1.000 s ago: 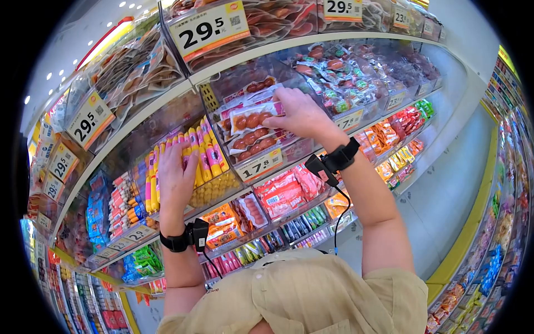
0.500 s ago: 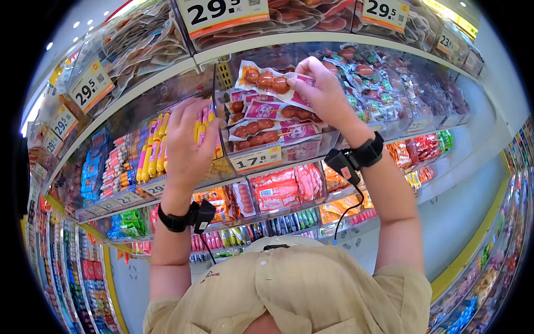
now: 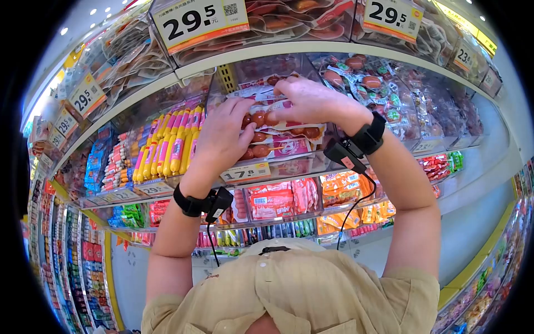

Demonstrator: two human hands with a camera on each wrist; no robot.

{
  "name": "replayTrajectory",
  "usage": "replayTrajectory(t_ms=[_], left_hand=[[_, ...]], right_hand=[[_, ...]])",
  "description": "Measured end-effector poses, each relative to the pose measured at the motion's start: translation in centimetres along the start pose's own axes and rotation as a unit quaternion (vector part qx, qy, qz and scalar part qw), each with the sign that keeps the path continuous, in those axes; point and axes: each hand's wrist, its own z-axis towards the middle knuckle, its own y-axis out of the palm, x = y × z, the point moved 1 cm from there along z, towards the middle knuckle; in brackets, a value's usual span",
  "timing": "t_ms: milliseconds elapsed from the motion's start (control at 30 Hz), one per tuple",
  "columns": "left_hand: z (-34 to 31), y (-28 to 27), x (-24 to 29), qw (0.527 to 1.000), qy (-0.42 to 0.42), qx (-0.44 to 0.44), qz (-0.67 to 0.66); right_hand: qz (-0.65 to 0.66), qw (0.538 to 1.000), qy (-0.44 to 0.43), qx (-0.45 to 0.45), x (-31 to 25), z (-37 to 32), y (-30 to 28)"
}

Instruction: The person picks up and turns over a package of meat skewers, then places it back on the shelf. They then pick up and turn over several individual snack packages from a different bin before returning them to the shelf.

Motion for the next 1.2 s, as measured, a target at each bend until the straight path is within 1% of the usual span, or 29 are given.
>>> replayTrajectory(t_ms=[100,200,367,467,567,667,767,833,867,967,1067,1167,1200], left_hand=[[0.1,-0.1,0.0,1.000,-0.006,0.009,-0.016],[0.1,-0.1,-0.1,0.999,-0.010,0.024,-0.033],[0.1,-0.1,-0.1,0.998,-0.011,0.048,-0.050],[0.1,-0.2,0.0,0.996,-0.012,0.063,-0.058],[0.1,-0.3,0.1,0.995,-0.018,0.067,-0.065],[0.0,-0.3,0.1,0.995,-0.021,0.073,-0.068],[0.0,-0.3,0.0,0.994,-0.016,0.080,-0.066],[0.0,-0.3,0.0,0.994,-0.017,0.083,-0.074],[-0.1,-0.4,0.0,0.993,-0.022,0.085,-0.083],[-0.2,-0.4,0.0,0.988,-0.034,0.101,-0.108],[-0.1,-0.6,0.1,0.984,-0.038,0.117,-0.125],[-0.1,-0.5,-0.1,0.984,-0.026,0.131,-0.120],[-0.1,-0.4,-0.2,0.984,-0.019,0.135,-0.114]], right_hand=[[-0.029,0.992,0.013,-0.121,-1.2,-0.1,0.0],[-0.074,0.994,0.015,-0.084,-1.7,-1.1,1.3],[-0.007,0.999,0.001,-0.049,-1.2,-1.1,1.1],[0.000,0.993,0.070,-0.090,-2.1,-1.2,0.8],[-0.047,0.993,0.068,-0.085,-3.0,-1.3,1.0],[-0.078,0.995,-0.057,0.024,-1.5,-2.2,2.7],[-0.074,0.994,-0.077,0.029,-0.9,-1.8,3.0],[-0.014,0.998,0.010,-0.056,-2.0,-1.2,1.5],[0.017,0.994,0.053,-0.099,-2.3,-0.9,1.0],[-0.001,0.999,0.007,-0.033,-1.5,-1.0,1.8],[-0.003,1.000,0.014,-0.007,-1.6,-1.0,2.0],[-0.060,0.997,0.036,0.009,-2.2,-1.0,1.9],[-0.060,0.997,0.050,0.012,-2.3,-1.0,1.9]])
